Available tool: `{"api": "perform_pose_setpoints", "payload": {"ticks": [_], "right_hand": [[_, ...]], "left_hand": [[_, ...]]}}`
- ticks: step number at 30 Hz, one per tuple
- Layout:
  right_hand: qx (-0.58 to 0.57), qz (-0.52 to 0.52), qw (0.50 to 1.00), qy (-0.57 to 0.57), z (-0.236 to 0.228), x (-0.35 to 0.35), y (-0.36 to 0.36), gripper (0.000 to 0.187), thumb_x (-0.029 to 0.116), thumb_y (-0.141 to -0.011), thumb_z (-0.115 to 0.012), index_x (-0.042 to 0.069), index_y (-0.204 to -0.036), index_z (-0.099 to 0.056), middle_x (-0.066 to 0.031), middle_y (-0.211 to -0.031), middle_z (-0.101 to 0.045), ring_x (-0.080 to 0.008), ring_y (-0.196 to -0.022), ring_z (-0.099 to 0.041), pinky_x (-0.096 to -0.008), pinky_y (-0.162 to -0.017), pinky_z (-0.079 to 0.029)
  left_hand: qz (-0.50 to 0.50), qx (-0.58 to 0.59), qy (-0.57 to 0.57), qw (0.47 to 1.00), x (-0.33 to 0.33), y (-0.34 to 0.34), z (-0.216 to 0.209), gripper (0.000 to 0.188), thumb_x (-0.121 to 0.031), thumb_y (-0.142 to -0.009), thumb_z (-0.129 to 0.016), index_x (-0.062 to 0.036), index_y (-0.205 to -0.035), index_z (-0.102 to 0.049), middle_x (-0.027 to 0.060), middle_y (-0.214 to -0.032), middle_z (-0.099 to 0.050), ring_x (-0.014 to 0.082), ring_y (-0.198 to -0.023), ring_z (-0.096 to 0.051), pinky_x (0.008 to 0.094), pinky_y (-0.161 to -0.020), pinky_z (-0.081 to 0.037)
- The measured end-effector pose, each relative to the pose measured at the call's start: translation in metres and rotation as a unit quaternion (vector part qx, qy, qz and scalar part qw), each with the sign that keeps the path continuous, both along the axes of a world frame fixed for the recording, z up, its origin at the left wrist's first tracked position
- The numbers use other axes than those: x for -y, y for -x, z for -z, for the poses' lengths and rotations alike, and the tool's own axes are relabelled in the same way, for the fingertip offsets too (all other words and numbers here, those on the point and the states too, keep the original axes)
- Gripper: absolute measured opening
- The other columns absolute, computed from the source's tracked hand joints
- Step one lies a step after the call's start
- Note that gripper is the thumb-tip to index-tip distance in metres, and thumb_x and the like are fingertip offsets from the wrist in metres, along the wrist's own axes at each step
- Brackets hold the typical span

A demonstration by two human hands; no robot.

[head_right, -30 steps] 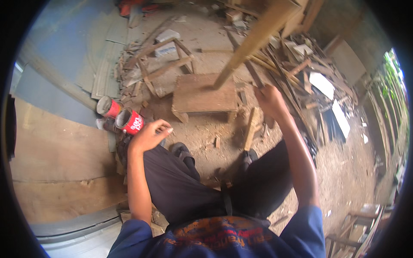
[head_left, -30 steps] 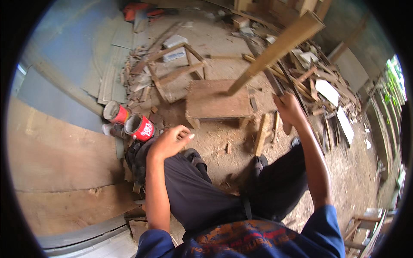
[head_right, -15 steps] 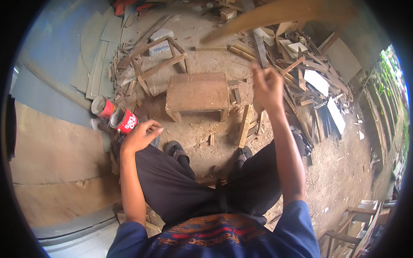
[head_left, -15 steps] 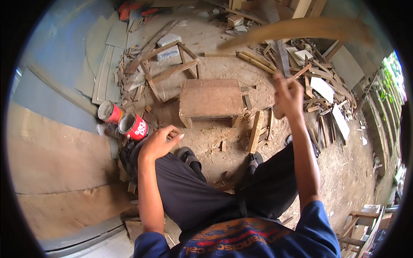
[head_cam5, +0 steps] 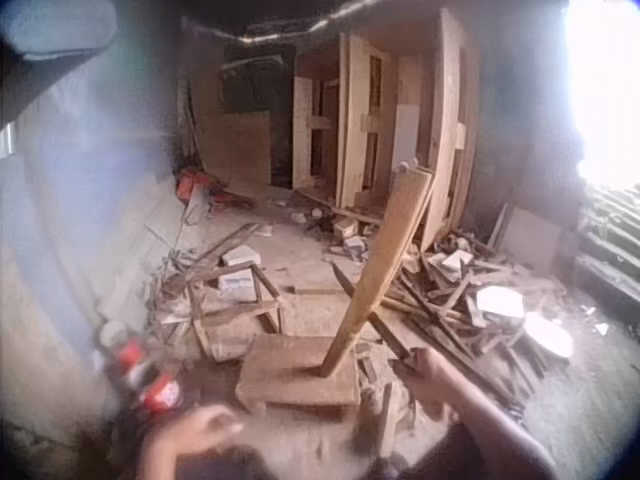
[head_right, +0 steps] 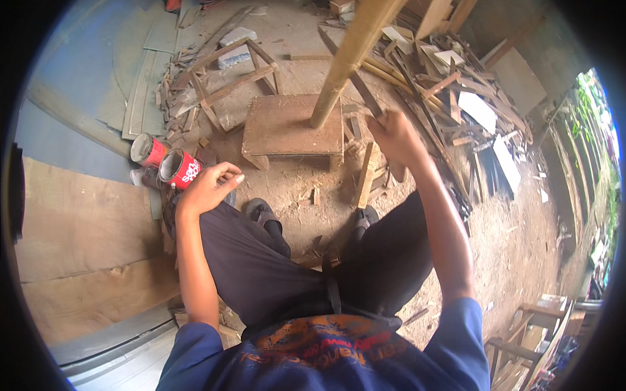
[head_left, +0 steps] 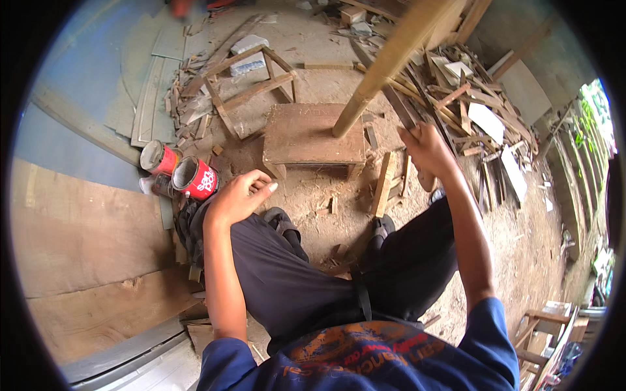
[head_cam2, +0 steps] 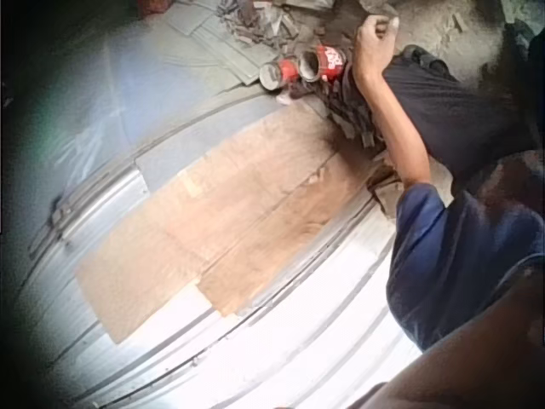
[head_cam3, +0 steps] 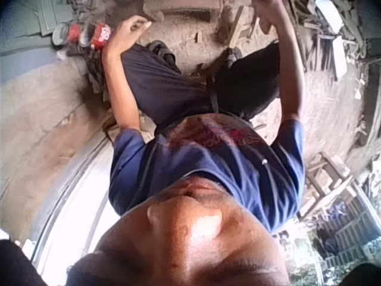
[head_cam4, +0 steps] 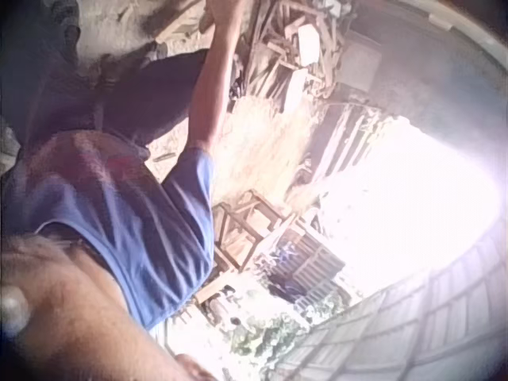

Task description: The person splits a bamboo pole using a chisel and a wooden mallet. They repeatedly strike the chisel to split the bamboo into smaller sections.

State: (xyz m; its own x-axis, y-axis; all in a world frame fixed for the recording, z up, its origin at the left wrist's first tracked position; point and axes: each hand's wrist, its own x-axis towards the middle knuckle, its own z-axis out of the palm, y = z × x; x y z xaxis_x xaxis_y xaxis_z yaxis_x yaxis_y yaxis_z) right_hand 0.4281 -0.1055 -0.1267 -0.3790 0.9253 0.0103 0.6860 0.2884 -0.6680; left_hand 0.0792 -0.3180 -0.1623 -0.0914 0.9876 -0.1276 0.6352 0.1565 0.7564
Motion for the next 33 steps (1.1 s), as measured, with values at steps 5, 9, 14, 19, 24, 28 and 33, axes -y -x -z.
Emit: {"api": "perform_pose_setpoints", "payload": {"ticks": [5, 9, 14, 19, 24, 28, 33], "right_hand": [[0.05, -0.035, 0.995, 0.075, -0.026, -0.011, 0.013, 0.044, 0.032, -0.094, -0.059, 0.0, -0.065, -0.053, -0.0083, -0.054, -0.054, -0.0194, -0.05, -0.056, -0.0394, -0.053, -0.046], [0.002, -0.006, 0.997, 0.074, -0.018, -0.004, 0.008, 0.044, 0.036, -0.094, -0.064, 0.002, -0.068, -0.055, -0.0044, -0.058, -0.053, -0.016, -0.051, -0.055, -0.0346, -0.053, -0.046], [-0.337, 0.064, 0.937, -0.064, -0.033, 0.018, 0.005, 0.042, 0.042, -0.091, -0.07, 0.006, -0.073, -0.057, -0.0047, -0.067, -0.059, -0.0122, -0.055, -0.058, -0.0307, -0.052, -0.055], [-0.597, -0.075, 0.765, -0.229, -0.126, 0.018, 0.006, 0.029, 0.025, -0.102, -0.054, 0.001, -0.086, -0.059, -0.0062, -0.067, -0.055, -0.0149, -0.053, -0.054, -0.0287, -0.047, -0.044], [-0.555, -0.023, 0.796, -0.241, -0.115, 0.005, -0.004, 0.025, 0.021, -0.099, -0.053, 0.001, -0.085, -0.059, -0.0074, -0.069, -0.058, -0.0173, -0.06, -0.058, -0.0316, -0.052, -0.047], [0.077, 0.015, 0.997, -0.004, -0.029, 0.011, 0.009, 0.029, 0.026, -0.094, -0.06, 0.001, -0.078, -0.063, -0.0058, -0.072, -0.063, -0.0127, -0.059, -0.059, -0.0289, -0.054, -0.049], [-0.064, 0.023, 0.985, 0.156, -0.002, -0.022, -0.016, 0.042, 0.034, -0.093, -0.064, 0.003, -0.068, -0.053, -0.0033, -0.063, -0.056, -0.0114, -0.049, -0.053, -0.0313, -0.048, -0.047]], "left_hand": [[-0.01, -0.026, -0.006, 1.0, 0.005, -0.001, 0.003, 0.035, -0.031, -0.094, -0.065, 0.0014, -0.106, -0.065, 0.0144, -0.094, -0.072, 0.0229, -0.086, -0.069, 0.0359, -0.079, -0.053], [-0.025, 0.022, -0.029, 0.999, 0.007, 0.006, 0.008, 0.039, -0.035, -0.093, -0.067, 0.0011, -0.106, -0.066, 0.0148, -0.092, -0.072, 0.0229, -0.086, -0.069, 0.036, -0.078, -0.053], [-0.016, -0.01, 0.013, 1.0, 0.007, 0.006, 0.003, 0.033, -0.03, -0.095, -0.066, 0.0001, -0.108, -0.065, 0.0096, -0.094, -0.07, 0.016, -0.087, -0.064, 0.0319, -0.081, -0.05], [-0.013, -0.009, 0.023, 1.0, 0.006, 0.005, 0.0, 0.037, -0.035, -0.094, -0.065, -0.0006, -0.108, -0.065, 0.0091, -0.093, -0.069, 0.0177, -0.087, -0.064, 0.0323, -0.08, -0.05], [-0.014, 0.001, 0.02, 1.0, 0.008, -0.001, -0.009, 0.039, -0.036, -0.094, -0.065, -0.0006, -0.108, -0.065, 0.0095, -0.093, -0.07, 0.0173, -0.086, -0.064, 0.032, -0.079, -0.05], [-0.014, 0.002, 0.004, 1.0, 0.005, 0.003, -0.004, 0.036, -0.034, -0.094, -0.065, -0.0005, -0.108, -0.065, 0.0099, -0.095, -0.071, 0.0178, -0.085, -0.065, 0.0321, -0.079, -0.05], [-0.016, 0.017, -0.002, 1.0, 0.004, -0.002, -0.005, 0.033, -0.03, -0.095, -0.066, -0.0001, -0.107, -0.065, 0.009, -0.095, -0.071, 0.0164, -0.086, -0.065, 0.0316, -0.08, -0.05]]}}
